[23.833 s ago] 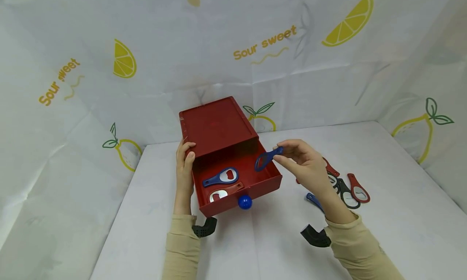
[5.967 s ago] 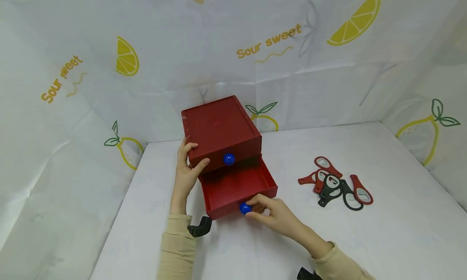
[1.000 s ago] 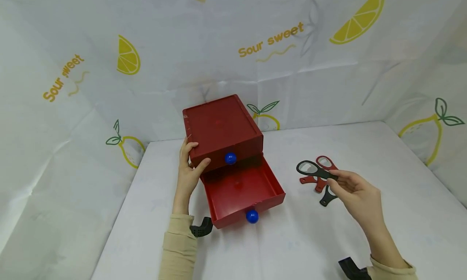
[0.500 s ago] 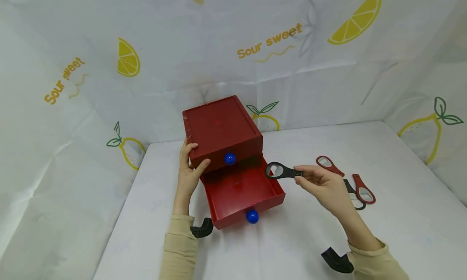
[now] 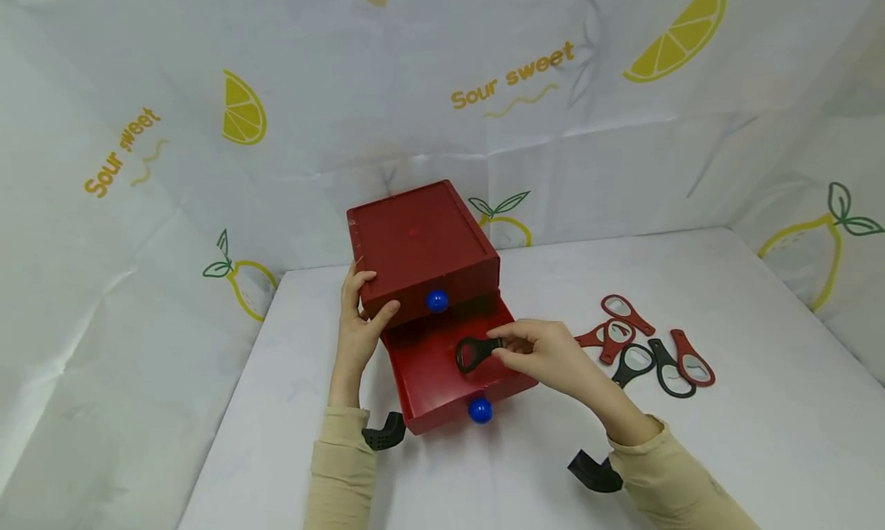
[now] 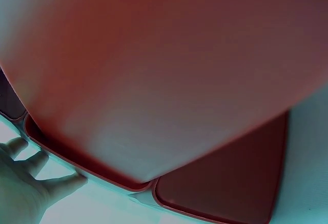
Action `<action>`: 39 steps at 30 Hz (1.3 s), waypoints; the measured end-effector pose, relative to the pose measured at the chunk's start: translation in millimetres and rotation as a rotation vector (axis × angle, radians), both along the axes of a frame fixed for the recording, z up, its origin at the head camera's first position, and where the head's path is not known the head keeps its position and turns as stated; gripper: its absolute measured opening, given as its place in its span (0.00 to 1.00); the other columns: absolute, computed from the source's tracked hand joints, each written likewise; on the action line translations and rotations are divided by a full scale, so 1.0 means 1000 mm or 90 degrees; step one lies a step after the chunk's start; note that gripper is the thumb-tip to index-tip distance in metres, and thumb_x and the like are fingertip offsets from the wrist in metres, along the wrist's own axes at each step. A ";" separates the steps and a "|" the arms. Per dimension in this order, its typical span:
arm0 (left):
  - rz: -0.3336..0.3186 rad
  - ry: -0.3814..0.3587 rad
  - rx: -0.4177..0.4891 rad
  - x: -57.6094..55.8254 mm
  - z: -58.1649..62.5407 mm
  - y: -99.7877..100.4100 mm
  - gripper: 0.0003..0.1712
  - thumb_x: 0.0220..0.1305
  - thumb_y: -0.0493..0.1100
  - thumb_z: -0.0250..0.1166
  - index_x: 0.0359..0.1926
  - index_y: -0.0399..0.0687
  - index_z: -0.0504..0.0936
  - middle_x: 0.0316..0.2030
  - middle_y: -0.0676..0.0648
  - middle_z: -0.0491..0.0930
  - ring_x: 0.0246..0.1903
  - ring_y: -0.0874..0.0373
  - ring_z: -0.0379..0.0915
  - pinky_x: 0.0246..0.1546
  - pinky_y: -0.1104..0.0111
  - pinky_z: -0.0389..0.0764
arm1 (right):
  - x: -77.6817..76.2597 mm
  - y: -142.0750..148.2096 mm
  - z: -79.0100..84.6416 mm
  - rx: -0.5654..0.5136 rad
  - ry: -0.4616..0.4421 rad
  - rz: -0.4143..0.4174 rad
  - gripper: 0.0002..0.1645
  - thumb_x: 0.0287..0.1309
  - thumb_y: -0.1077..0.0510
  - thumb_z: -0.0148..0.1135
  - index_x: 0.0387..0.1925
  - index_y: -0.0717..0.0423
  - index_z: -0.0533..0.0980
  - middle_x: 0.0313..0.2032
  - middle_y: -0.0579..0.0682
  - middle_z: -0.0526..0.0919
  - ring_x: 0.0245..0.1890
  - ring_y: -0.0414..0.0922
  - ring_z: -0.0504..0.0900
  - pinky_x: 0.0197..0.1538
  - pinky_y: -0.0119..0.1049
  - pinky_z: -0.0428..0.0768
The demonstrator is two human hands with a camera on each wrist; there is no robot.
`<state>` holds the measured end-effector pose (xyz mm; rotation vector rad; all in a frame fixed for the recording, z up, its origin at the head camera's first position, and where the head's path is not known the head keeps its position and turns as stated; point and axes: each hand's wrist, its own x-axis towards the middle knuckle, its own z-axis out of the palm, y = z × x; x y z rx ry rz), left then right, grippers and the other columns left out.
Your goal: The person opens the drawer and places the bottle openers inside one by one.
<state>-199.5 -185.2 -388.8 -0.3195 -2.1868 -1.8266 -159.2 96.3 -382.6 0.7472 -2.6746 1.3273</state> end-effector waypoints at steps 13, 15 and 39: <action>-0.002 -0.008 -0.007 0.001 0.003 0.001 0.29 0.59 0.33 0.62 0.59 0.47 0.61 0.73 0.49 0.38 0.69 0.50 0.48 0.58 0.48 0.66 | -0.015 -0.028 0.005 0.055 -0.074 0.049 0.09 0.52 0.58 0.66 0.36 0.55 0.78 0.29 0.45 0.84 0.30 0.35 0.79 0.36 0.26 0.77; -0.003 -0.007 -0.006 0.000 0.002 0.001 0.29 0.59 0.33 0.62 0.59 0.47 0.61 0.73 0.49 0.38 0.69 0.51 0.48 0.58 0.48 0.65 | -0.018 -0.031 0.005 0.070 -0.087 0.056 0.08 0.52 0.58 0.66 0.35 0.55 0.79 0.28 0.45 0.84 0.30 0.35 0.79 0.36 0.27 0.77; -0.002 0.034 -0.003 0.001 0.003 0.001 0.29 0.58 0.30 0.61 0.58 0.44 0.61 0.73 0.45 0.40 0.69 0.47 0.47 0.59 0.49 0.63 | -0.033 -0.048 -0.001 0.211 -0.162 0.107 0.07 0.52 0.62 0.65 0.34 0.59 0.79 0.22 0.46 0.80 0.22 0.37 0.73 0.29 0.28 0.72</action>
